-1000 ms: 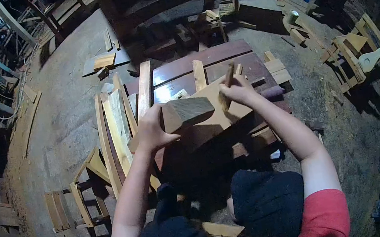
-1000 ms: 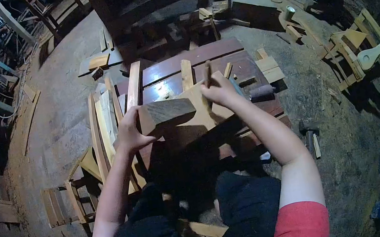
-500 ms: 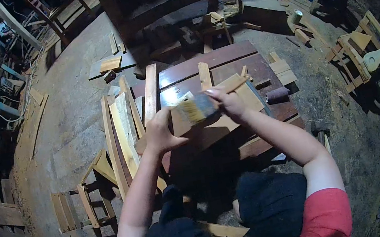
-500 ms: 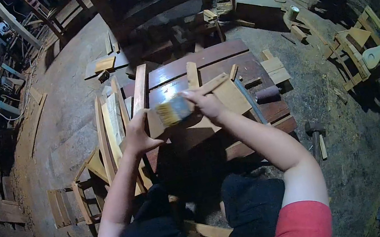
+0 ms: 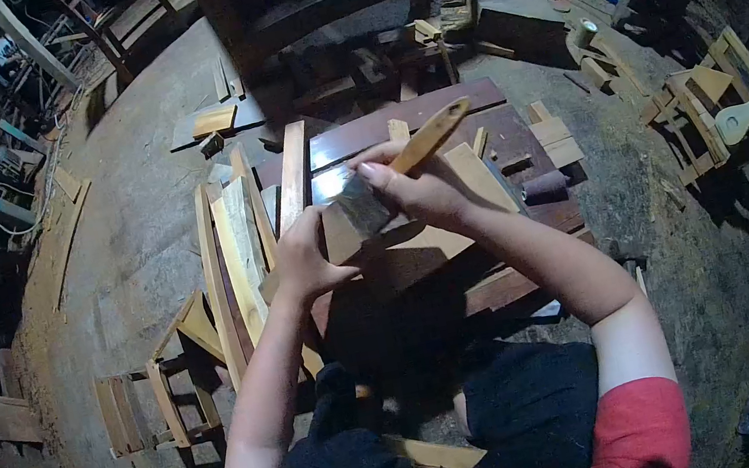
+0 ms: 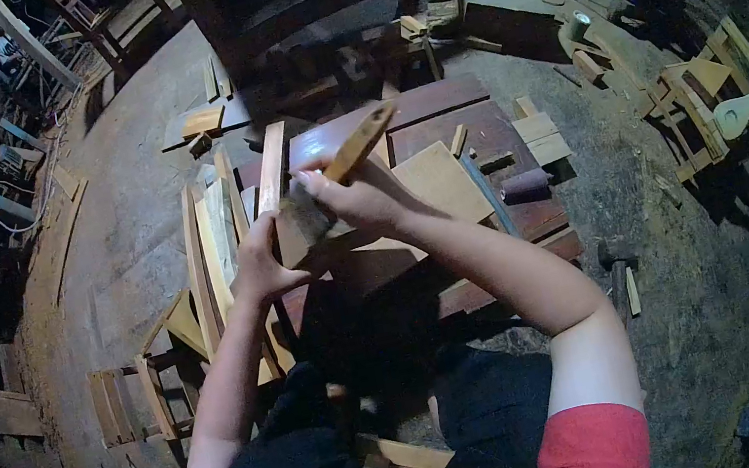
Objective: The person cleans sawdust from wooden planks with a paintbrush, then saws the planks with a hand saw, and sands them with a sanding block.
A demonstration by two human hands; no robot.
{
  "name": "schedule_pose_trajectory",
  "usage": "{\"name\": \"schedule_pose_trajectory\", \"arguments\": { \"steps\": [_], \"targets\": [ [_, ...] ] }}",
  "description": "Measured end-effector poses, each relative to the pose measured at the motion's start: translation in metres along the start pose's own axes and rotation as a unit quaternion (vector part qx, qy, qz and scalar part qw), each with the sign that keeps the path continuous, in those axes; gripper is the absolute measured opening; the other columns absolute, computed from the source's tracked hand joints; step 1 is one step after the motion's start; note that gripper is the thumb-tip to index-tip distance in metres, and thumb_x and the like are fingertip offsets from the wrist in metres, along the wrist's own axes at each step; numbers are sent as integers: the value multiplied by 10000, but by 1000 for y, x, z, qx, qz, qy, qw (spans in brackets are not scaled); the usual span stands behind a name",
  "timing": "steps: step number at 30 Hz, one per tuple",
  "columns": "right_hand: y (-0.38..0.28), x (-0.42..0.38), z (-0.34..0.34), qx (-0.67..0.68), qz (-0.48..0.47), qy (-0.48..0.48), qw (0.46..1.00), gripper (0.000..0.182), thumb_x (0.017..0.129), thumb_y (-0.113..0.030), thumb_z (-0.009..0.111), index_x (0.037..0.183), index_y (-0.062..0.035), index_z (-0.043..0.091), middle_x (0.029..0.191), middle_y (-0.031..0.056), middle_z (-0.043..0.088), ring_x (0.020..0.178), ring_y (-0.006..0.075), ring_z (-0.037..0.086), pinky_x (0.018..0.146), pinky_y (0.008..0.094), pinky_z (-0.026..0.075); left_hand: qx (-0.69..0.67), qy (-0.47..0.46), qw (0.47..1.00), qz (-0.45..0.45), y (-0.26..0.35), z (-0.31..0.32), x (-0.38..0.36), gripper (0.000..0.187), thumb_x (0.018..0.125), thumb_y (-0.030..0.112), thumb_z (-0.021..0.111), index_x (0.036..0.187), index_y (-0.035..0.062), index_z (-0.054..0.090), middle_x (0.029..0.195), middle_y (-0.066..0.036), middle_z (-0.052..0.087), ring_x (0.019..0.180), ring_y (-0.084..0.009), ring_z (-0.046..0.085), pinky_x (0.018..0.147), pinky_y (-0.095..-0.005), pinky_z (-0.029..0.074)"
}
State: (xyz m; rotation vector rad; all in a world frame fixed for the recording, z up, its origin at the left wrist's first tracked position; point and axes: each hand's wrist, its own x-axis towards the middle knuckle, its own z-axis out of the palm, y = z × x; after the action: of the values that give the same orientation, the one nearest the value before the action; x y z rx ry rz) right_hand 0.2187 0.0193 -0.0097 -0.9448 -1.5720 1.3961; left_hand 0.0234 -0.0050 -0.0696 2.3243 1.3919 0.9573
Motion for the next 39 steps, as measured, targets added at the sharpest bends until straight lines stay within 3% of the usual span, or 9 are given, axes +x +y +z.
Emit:
{"name": "schedule_pose_trajectory", "arguments": {
  "steps": [7, 10, 12, 15, 20, 29, 35, 37, 39],
  "targets": [
    [65, -6, -19, 158, 120, 2, 980, 314, 802, -296, 505, 989, -50, 562, 716, -10, 543, 568, 70, 477, 500, 225, 393, -16, 10, 1000, 1, 3, 0, -2, 658, 382, 306, 748, 921, 43, 480, 817, -131, 537, 786, -304, 540, 666, -364, 432],
    [76, -21, -50, 90, 177, 47, 979, 367, 809, -339, 472, 950, -17, 578, 761, 29, 586, 610, 117, 536, 535, 253, 425, -18, 10, 1000, -2, 1, -3, -2, 654, 379, 298, 751, 916, 41, 477, 817, -132, 535, 788, -305, 539, 662, -364, 432],
    [61, -26, -65, -235, 247, 130, 931, 391, 784, -375, 484, 885, -14, 594, 730, 69, 588, 636, 141, 557, 545, 274, 438, -38, 12, 999, -33, 1, -2, -3, 675, 364, 288, 753, 925, 43, 469, 830, -130, 535, 811, -302, 535, 667, -364, 433],
    [88, -18, -70, -247, 164, 110, 949, 371, 769, -364, 493, 831, -12, 594, 661, 81, 573, 591, 140, 552, 512, 268, 435, -25, 17, 999, -18, -3, -3, -4, 681, 365, 293, 755, 930, 44, 468, 833, -128, 538, 810, -300, 539, 671, -363, 435],
    [36, 6, -15, -192, -68, 52, 978, 311, 788, -242, 491, 975, 1, 545, 742, 81, 569, 646, 149, 541, 578, 277, 440, -10, 3, 1000, -19, 2, -1, -3, 688, 373, 310, 751, 943, 49, 470, 845, -123, 544, 810, -298, 543, 673, -358, 438],
    [90, -5, -27, 195, 120, 54, 972, 287, 806, -260, 505, 971, -31, 557, 771, 38, 565, 680, 105, 534, 598, 234, 439, 0, 9, 1000, 4, 2, 0, -2, 681, 382, 319, 746, 946, 49, 476, 847, -128, 548, 796, -295, 548, 677, -350, 442],
    [95, -13, -82, -197, 237, 149, 940, 293, 774, -276, 530, 885, -10, 580, 737, 64, 586, 683, 137, 557, 623, 265, 448, -22, 4, 1000, 8, 2, -3, 0, 666, 369, 311, 754, 913, 50, 473, 817, -137, 536, 787, -305, 541, 667, -356, 441],
    [89, -5, -70, -226, 43, 113, 967, 276, 765, -258, 532, 865, -5, 580, 753, 79, 590, 683, 150, 563, 613, 278, 449, -25, -6, 1000, 5, 0, 1, -1, 667, 369, 314, 755, 911, 46, 472, 814, -138, 537, 783, -305, 542, 664, -356, 442],
    [69, 3, -45, -205, 79, 66, 973, 261, 757, -234, 543, 883, -9, 581, 778, 85, 594, 721, 144, 559, 644, 273, 443, -18, -18, 1000, 1, 1, 0, 1, 667, 371, 316, 755, 912, 46, 472, 810, -137, 537, 778, -304, 543, 657, -357, 442]
  ]
}}
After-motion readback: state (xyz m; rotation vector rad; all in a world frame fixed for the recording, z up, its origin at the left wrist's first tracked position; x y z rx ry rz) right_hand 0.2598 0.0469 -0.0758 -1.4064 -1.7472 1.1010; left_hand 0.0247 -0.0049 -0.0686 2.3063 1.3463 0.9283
